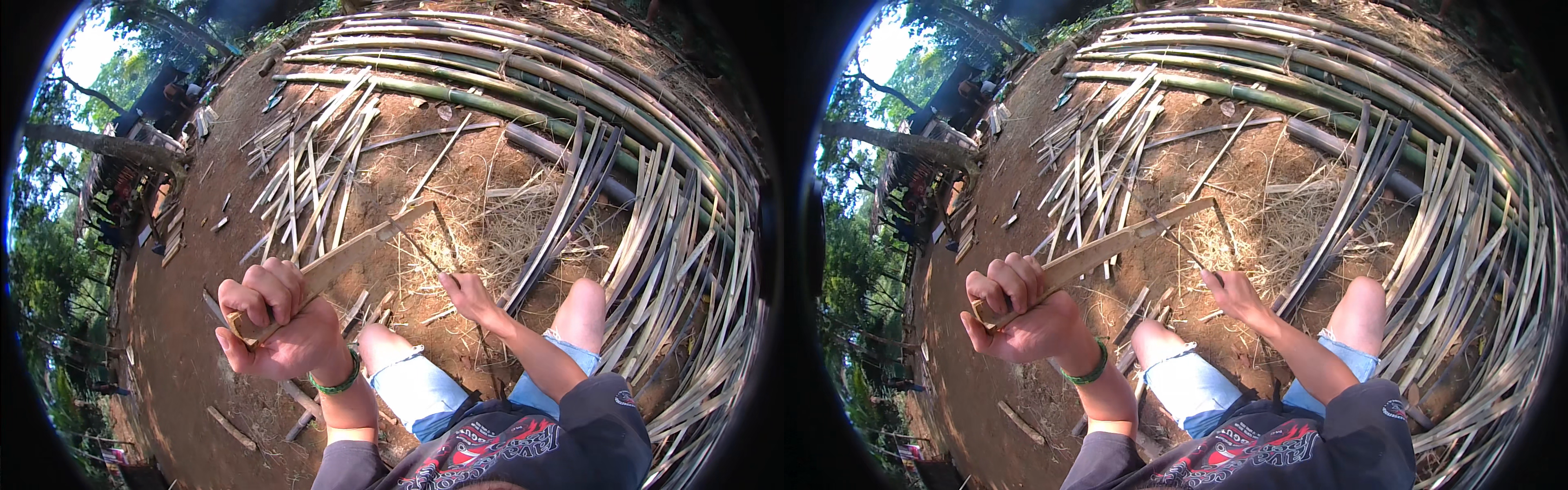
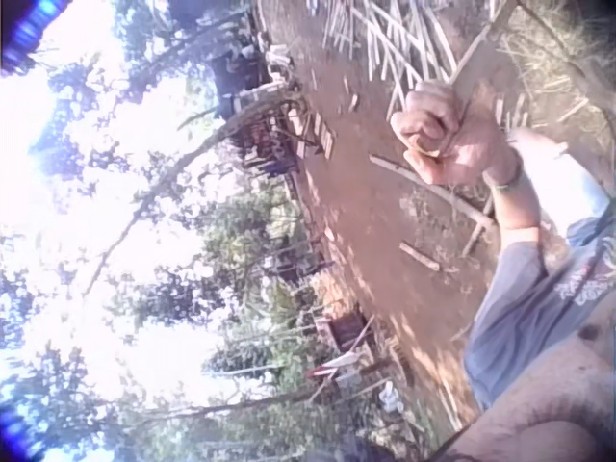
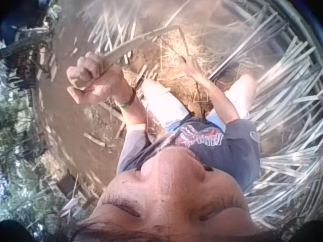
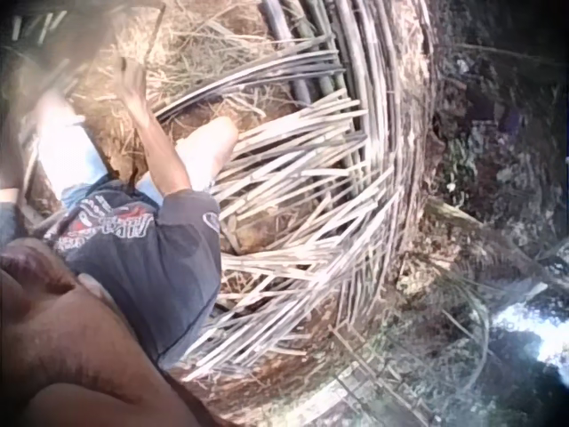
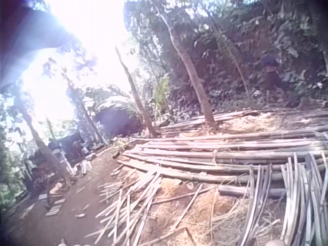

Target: The person sits on the ground and uses a machete to split long bamboo poles into thin strips. They repeatedly strike the bamboo against a wooden block to drive the blade through the material, then separate the resulting strips and place them into a pile.

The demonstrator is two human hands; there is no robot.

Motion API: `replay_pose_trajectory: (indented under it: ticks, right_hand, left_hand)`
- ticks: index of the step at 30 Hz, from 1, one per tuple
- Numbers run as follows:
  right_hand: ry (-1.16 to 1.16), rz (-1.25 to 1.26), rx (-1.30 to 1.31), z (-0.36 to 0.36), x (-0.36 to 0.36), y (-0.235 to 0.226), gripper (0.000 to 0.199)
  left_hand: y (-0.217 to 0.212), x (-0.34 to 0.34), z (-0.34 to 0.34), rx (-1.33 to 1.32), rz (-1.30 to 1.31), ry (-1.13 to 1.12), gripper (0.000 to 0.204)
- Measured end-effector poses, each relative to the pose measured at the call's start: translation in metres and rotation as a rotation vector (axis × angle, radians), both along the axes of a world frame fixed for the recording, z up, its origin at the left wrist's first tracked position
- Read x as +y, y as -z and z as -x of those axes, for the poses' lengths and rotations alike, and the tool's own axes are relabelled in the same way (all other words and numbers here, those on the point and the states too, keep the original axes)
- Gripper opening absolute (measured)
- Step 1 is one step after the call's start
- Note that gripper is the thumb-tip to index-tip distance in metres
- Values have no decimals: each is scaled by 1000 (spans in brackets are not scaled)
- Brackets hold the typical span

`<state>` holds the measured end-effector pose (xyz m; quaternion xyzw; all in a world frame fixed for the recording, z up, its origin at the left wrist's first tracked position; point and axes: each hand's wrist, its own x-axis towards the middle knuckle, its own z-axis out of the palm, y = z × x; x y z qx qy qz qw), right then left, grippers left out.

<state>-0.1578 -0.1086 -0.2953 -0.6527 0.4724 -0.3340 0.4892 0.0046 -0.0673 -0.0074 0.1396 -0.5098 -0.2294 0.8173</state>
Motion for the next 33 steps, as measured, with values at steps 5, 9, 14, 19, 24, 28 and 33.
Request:
replay_pose_trajectory:
  ticks: [5, 9, 14, 19, 24, 28, 33]
  right_hand:
    - [-49, 252, -189, -6, -9, 40, 64]
    - [181, -93, 112, 20, -59, 109, 66]
    - [-68, 108, -63, -21, 0, 29, 68]
    - [173, -292, 135, 8, -60, 121, 63]
    - [249, -183, 374, 5, -102, 130, 64]
    - [174, -353, 246, -8, -83, 80, 62]
    - [154, -141, 77, 16, 2, 60, 61]
  left_hand:
    - [-1, 2, 4, -12, -7, -19, 41]
    - [-6, -9, -2, 65, -3, 23, 40]
    - [1, 2, -25, 27, -9, -5, 39]
    - [-7, -1, -8, 19, 0, 32, 39]
    - [-17, -29, -38, 86, 13, 80, 39]
    - [-34, -39, -33, 78, -114, -112, 33]
    - [-92, 27, -39, -75, -26, 123, 31]
